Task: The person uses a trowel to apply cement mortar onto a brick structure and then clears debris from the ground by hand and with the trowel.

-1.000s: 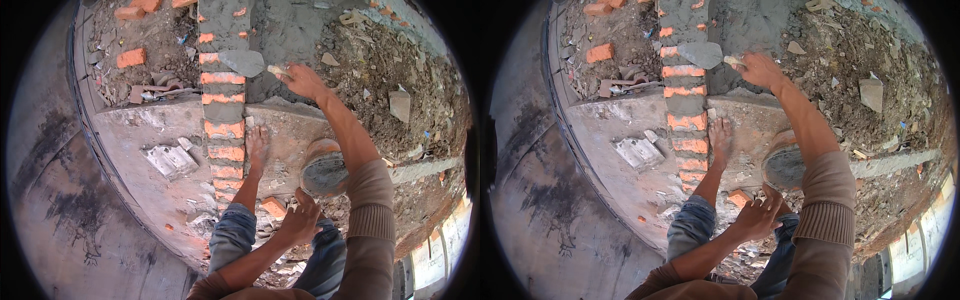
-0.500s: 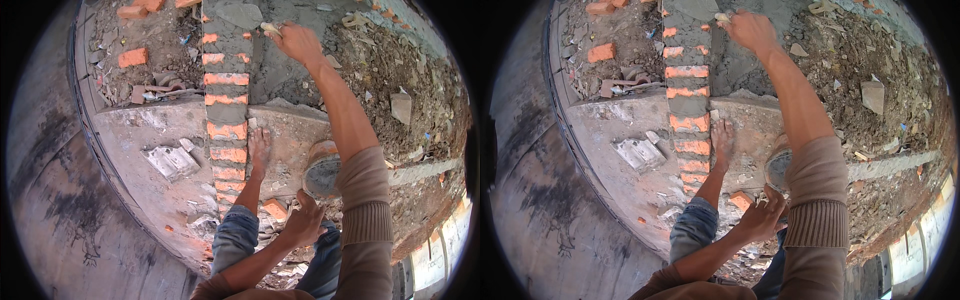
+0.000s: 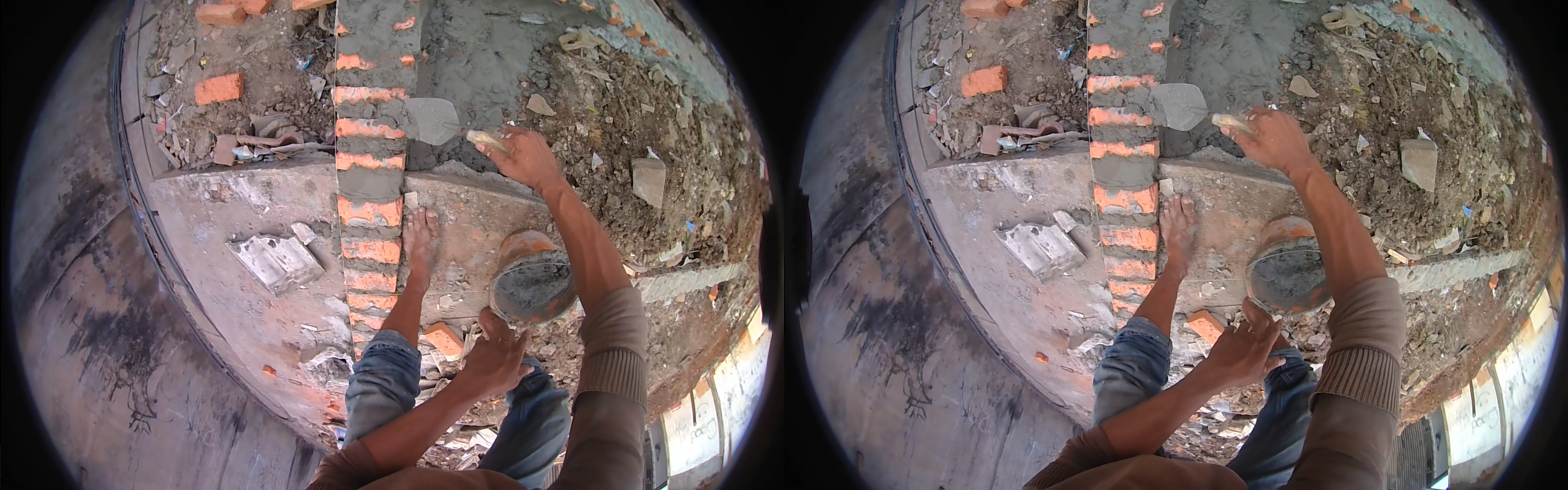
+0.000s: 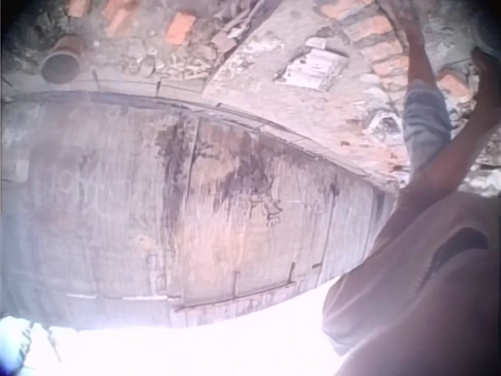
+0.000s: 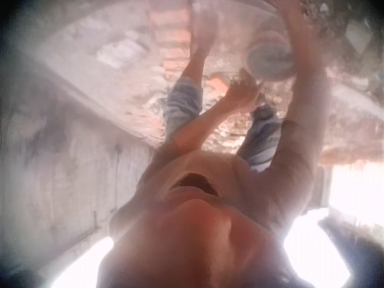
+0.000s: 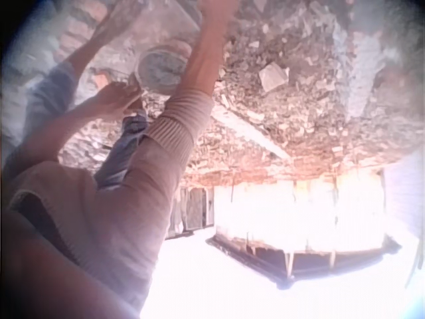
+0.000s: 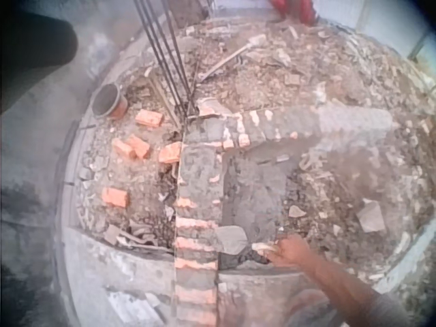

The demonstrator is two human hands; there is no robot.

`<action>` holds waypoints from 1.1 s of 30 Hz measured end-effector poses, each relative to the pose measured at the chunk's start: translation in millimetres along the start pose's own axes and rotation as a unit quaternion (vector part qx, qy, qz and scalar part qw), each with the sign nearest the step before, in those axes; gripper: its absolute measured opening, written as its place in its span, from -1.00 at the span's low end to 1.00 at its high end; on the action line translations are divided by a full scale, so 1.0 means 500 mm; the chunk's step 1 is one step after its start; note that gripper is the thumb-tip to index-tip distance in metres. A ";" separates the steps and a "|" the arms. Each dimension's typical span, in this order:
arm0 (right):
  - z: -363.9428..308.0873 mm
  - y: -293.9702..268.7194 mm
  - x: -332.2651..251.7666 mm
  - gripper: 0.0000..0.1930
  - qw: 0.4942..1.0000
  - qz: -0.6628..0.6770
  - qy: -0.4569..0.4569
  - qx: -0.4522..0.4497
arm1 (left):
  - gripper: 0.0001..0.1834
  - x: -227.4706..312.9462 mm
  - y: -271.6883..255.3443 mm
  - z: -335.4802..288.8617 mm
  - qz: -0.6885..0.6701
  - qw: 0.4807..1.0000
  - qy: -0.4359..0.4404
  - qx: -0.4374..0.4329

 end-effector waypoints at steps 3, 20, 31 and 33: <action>-0.064 -0.015 -0.026 -0.50 0.965 0.211 0.144 0.051 | -0.19 -0.006 -0.005 -0.009 -0.031 0.997 -0.052 -0.042; -0.388 0.036 -0.042 -0.76 0.587 0.553 0.450 0.384 | -0.22 -0.035 0.081 -0.014 0.093 0.970 -0.064 -0.216; -0.351 0.013 -0.165 -0.65 0.715 0.201 0.518 0.424 | -0.40 -0.095 0.181 -0.004 0.109 0.977 -0.044 -0.179; -0.209 0.101 -0.258 -0.63 0.730 0.431 0.518 0.119 | -0.48 -0.164 0.182 -0.016 -0.403 0.914 -0.007 0.037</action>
Point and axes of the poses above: each hand's wrist, its own z-axis towards the middle knuckle, its own y-axis out of the palm, x = y × z, the point moved 7 cm from there along z, towards the middle knuckle
